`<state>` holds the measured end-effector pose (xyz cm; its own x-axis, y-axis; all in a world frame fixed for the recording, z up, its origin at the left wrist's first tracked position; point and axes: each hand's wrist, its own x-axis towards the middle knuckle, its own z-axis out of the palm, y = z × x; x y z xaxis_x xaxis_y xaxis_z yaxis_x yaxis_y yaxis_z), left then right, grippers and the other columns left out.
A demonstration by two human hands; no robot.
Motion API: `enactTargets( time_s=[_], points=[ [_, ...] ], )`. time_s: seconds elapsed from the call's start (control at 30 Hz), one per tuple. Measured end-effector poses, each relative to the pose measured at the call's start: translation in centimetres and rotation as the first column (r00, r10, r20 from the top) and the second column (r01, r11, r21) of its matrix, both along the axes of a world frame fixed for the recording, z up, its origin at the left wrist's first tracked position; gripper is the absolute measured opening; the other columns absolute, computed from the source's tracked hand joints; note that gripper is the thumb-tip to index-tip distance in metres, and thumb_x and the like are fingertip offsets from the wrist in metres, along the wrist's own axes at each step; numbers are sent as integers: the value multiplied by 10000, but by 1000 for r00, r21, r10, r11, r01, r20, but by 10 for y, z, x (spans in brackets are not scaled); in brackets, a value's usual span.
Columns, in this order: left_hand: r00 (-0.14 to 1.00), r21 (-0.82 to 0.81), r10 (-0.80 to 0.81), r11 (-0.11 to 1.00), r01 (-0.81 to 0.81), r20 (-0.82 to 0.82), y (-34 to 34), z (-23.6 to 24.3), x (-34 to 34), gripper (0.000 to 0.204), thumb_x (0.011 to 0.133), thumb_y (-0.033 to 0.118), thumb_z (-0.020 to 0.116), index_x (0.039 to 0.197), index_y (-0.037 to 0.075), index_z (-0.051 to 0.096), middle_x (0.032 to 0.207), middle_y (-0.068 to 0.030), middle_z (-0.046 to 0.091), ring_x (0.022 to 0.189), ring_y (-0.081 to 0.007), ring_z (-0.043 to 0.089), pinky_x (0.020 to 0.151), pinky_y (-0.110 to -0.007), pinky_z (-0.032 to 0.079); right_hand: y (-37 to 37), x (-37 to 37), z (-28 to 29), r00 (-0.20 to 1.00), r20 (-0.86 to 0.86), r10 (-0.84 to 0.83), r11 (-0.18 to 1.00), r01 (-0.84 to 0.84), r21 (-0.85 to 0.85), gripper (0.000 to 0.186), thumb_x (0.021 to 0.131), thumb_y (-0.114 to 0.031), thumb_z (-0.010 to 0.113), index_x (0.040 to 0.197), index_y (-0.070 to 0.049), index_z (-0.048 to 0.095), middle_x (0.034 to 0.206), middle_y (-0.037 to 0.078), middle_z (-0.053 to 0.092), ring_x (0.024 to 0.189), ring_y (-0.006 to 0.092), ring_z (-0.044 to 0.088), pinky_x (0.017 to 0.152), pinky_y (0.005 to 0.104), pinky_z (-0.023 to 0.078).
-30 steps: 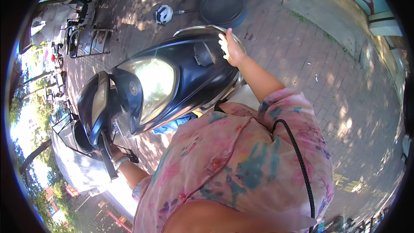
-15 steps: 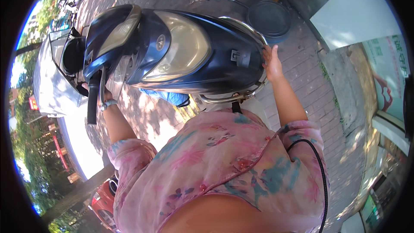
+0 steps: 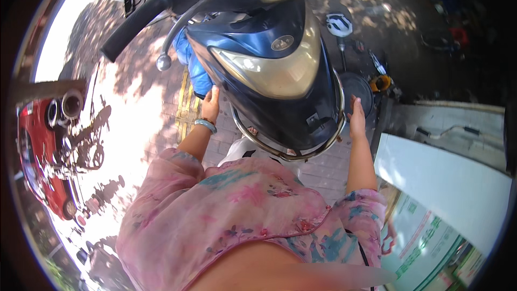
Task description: The person adjusts the front fairing of a scooter, then uses a screwdriver to tighten screws on the handlebar assembly and dashboard area. The person works on the scooter outdoors on a paved surface.
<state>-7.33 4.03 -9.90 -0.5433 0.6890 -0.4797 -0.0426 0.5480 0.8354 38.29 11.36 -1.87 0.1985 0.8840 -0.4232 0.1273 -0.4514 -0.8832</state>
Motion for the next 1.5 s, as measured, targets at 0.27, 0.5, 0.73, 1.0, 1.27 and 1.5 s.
enactTargets(
  time_s=[0.27,0.5,0.73,1.0,1.27,1.5],
  points=[
    [916,167,281,956,-241,-287,-2,-23,82,687,855,561,532,1302,41,495,1035,-191,630,967,-280,601,867,-346,442,107,-2,-102,952,-57,300,951,-303,-57,714,929,-534,442,1392,1,350,1392,122,412,1258,231,400,1044,304,288],
    [768,210,468,884,-419,-438,2,-30,110,606,871,501,519,1222,9,560,1056,-242,545,1026,-376,529,910,-405,406,102,-6,-154,946,-129,299,954,-300,7,673,968,-501,354,1439,-30,260,1445,120,329,1307,248,335,1071,326,259],
    [701,352,602,796,-492,-381,1,-34,124,533,889,423,550,1211,-1,564,997,-211,548,953,-330,542,878,-378,414,99,-12,-147,936,-180,303,953,-295,71,622,982,-441,369,1400,15,310,1413,127,376,1280,240,377,1062,324,286],
    [709,411,649,747,-523,-276,17,-58,109,480,918,406,509,1154,-1,603,1033,-208,574,971,-304,548,868,-384,413,105,-33,-129,971,-2,241,960,-238,149,595,965,-412,448,1356,32,388,1389,144,415,1263,236,400,1043,313,300],
    [764,459,638,711,-533,-101,-2,-47,135,508,961,401,439,1062,-76,583,972,-187,606,852,-224,581,768,-343,469,79,-22,-118,880,375,293,836,-426,346,600,919,-447,501,1330,-16,432,1350,187,440,1251,298,417,1037,337,306],
    [782,436,609,672,-598,135,16,-37,133,650,953,486,400,1239,-94,458,1178,-221,542,997,-276,564,872,-341,465,122,-32,-115,866,306,395,819,-483,311,639,923,-387,547,1389,2,348,1349,166,462,1234,216,441,1019,286,318]
  ],
)
